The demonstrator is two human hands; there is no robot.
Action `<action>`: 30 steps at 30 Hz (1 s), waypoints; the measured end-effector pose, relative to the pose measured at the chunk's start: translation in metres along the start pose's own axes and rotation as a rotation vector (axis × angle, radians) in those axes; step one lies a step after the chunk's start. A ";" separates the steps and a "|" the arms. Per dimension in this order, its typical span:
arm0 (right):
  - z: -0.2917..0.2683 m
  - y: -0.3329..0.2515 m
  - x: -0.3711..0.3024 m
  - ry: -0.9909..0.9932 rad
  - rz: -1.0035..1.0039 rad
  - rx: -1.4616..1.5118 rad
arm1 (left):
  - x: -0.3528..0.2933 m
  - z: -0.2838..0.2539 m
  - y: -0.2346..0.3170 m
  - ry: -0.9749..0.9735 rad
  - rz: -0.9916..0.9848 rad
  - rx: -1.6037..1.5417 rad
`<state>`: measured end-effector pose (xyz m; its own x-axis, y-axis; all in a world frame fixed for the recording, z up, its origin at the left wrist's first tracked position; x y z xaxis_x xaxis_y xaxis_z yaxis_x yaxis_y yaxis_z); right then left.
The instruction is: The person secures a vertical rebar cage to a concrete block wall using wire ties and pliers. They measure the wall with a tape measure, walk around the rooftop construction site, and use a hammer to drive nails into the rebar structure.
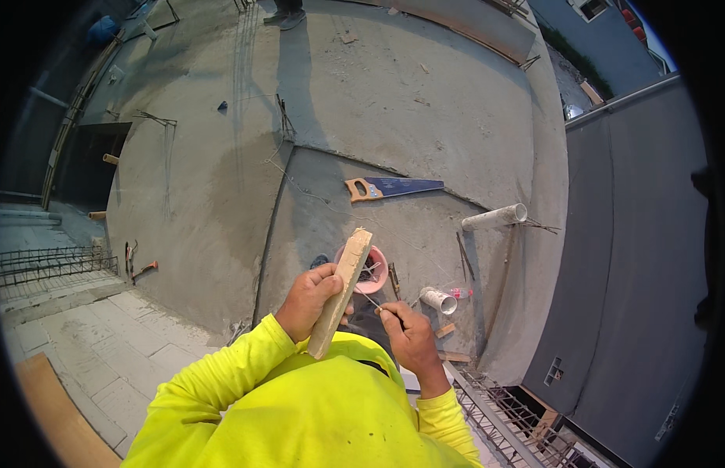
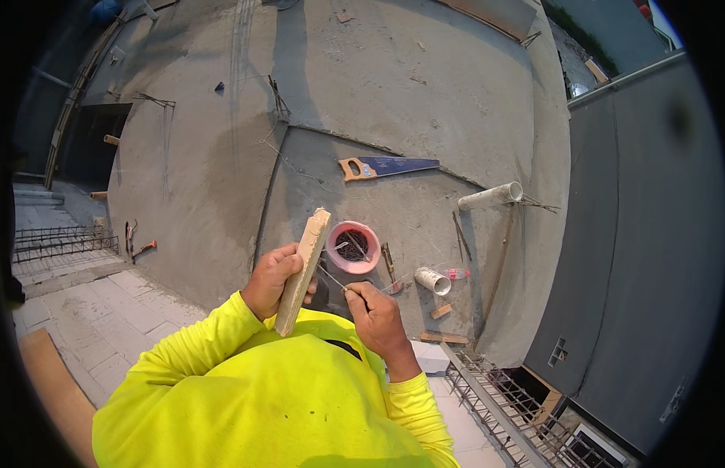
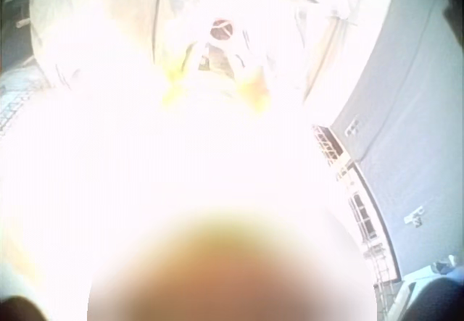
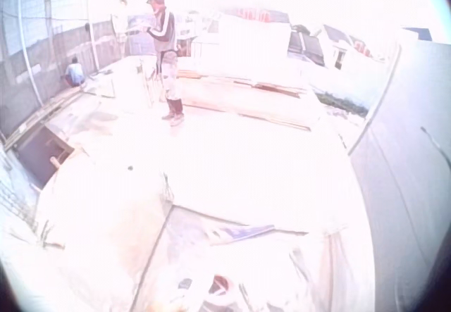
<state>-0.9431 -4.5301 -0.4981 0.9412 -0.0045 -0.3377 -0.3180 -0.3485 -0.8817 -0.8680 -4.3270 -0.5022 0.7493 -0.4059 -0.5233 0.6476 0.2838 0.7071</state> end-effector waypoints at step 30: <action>0.078 -0.093 -0.054 -0.404 -0.877 -0.469 | -0.212 -0.010 -0.084 0.805 0.461 0.605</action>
<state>-0.9736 -4.4244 -0.4237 0.6849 0.7028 0.1922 0.6073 -0.4048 -0.6836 -1.0801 -4.2559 -0.4559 0.9145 0.3753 -0.1512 0.2735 -0.2980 0.9145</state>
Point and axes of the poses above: each hand's wrist, its own x-axis towards the middle knuckle, its own z-axis out of the palm, y = z × x, the point moved 2 cm from there along x, towards the middle knuckle, and after that the axes turned 7 degrees about z, right-handed, at the moved point
